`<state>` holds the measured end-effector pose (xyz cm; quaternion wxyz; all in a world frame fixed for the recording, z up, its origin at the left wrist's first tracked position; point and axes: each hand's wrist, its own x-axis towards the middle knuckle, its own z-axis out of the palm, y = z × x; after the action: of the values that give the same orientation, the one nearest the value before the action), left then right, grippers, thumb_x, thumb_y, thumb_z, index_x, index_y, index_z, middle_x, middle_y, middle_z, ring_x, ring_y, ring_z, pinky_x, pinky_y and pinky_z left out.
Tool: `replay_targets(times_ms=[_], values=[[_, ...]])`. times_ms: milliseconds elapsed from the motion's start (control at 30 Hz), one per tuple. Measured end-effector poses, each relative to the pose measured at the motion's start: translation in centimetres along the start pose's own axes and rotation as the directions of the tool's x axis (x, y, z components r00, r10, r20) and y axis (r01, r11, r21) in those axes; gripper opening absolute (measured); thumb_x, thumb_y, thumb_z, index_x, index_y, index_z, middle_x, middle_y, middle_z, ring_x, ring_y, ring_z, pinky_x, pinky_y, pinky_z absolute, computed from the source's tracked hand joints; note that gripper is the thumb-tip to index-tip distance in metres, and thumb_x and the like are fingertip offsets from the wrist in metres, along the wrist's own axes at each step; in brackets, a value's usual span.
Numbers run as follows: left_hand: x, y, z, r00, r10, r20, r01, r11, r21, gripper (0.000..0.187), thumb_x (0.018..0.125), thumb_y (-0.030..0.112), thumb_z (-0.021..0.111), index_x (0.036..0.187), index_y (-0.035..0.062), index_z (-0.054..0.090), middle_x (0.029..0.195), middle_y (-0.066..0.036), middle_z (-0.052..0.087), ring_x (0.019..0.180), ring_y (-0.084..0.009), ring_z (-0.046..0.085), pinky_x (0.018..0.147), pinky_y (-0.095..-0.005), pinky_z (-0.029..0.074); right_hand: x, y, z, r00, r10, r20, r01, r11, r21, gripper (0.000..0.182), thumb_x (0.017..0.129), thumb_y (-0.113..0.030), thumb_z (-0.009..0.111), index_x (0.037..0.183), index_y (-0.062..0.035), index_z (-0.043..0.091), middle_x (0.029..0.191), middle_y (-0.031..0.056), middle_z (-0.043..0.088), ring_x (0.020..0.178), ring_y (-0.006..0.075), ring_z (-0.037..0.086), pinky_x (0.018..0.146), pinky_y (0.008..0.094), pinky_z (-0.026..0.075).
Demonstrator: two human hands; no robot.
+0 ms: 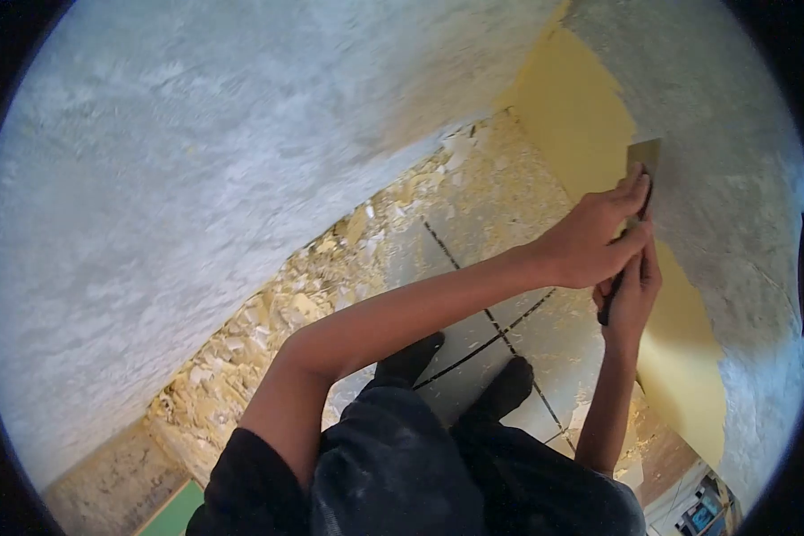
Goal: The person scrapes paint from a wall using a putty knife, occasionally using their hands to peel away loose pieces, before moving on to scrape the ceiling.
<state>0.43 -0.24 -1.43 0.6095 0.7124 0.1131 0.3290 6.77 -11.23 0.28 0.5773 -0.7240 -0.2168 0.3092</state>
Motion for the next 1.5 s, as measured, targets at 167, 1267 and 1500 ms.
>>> replay_targets(times_ms=[167,1267,1500], values=[[-0.5,-0.1,0.3,0.999,-0.043,0.009,0.043,0.995,-0.095,0.059,0.095,0.024,0.053,0.134,-0.018,0.035,0.142,-0.038,0.033,0.134,-0.0426,0.036,0.111,-0.0391,0.032,-0.5,0.6,-0.1,0.998,0.039,-0.058,-0.043,0.997,-0.057,0.042,0.104,-0.024,0.04,0.144,-0.0101,0.042,0.056,-0.005,0.043,0.042,0.002,0.038,0.036,0.0205,0.03],[0.2,-0.1,1.6,0.999,0.004,-0.042,-0.009,0.992,-0.123,0.052,0.093,0.016,0.054,0.135,-0.013,0.039,0.139,-0.033,0.042,0.134,-0.0399,0.039,0.111,-0.0401,0.032,-0.2,1.4,-1.5,0.995,-0.039,-0.087,0.033,0.997,-0.063,0.029,0.102,-0.023,0.047,0.122,-0.0044,0.056,0.075,-0.0036,0.054,0.055,0.001,0.044,0.045,0.0183,0.035],[0.8,2.2,-0.9,0.995,0.009,0.101,-0.012,1.0,0.02,0.06,0.097,0.018,0.052,0.143,-0.011,0.028,0.15,-0.031,0.027,0.142,-0.0355,0.025,0.115,-0.0384,0.023,0.9,-0.1,-1.5,0.955,-0.288,0.065,0.293,0.952,-0.091,0.046,0.102,-0.016,0.044,0.147,-0.0053,0.036,0.065,-0.0008,0.053,0.045,0.0048,0.042,0.038,0.0218,0.036]])
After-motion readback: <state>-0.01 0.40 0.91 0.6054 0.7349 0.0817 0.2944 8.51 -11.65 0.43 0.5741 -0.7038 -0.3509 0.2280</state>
